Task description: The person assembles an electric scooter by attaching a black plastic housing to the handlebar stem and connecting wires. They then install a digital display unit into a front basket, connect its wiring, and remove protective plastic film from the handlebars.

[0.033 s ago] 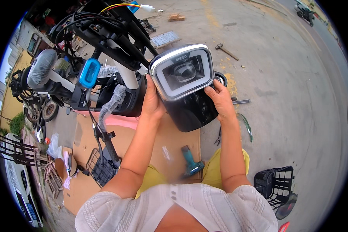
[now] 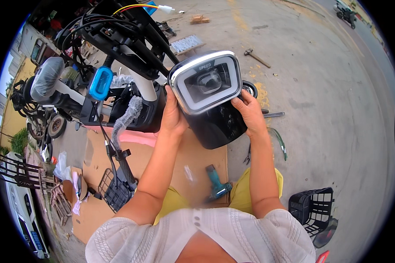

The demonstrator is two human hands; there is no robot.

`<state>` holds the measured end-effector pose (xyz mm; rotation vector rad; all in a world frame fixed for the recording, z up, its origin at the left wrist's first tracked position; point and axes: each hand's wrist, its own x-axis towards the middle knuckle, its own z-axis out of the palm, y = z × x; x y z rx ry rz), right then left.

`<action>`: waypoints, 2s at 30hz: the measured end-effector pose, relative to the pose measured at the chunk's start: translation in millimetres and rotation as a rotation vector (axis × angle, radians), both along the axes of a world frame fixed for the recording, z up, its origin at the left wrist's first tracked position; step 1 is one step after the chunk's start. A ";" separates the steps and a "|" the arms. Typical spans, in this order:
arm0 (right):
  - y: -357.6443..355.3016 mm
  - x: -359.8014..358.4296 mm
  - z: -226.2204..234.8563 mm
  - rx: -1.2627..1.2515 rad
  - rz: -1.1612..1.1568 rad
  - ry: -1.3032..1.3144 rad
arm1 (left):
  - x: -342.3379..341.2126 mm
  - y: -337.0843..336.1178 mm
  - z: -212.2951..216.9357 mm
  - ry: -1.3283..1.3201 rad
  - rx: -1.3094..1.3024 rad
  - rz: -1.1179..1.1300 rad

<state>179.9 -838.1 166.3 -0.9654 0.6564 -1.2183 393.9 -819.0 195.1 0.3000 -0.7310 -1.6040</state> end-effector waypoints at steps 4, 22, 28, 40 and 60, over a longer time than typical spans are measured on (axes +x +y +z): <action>-3.2 -0.6 -8.3 0.010 0.027 0.000 | 5.5 -1.8 -12.5 0.022 0.022 -0.025; -3.9 0.6 -5.4 0.118 0.024 -0.009 | -0.1 3.3 3.2 0.084 0.096 0.009; 1.0 -1.7 2.4 0.185 0.027 -0.074 | -2.6 4.9 6.8 0.072 0.120 0.000; 5.5 7.3 7.4 -0.026 -0.110 -0.033 | -0.7 9.2 9.7 0.005 0.018 0.008; 34.2 75.8 -44.0 -0.035 -0.076 -0.345 | -66.7 64.6 32.7 -1.209 -0.933 0.394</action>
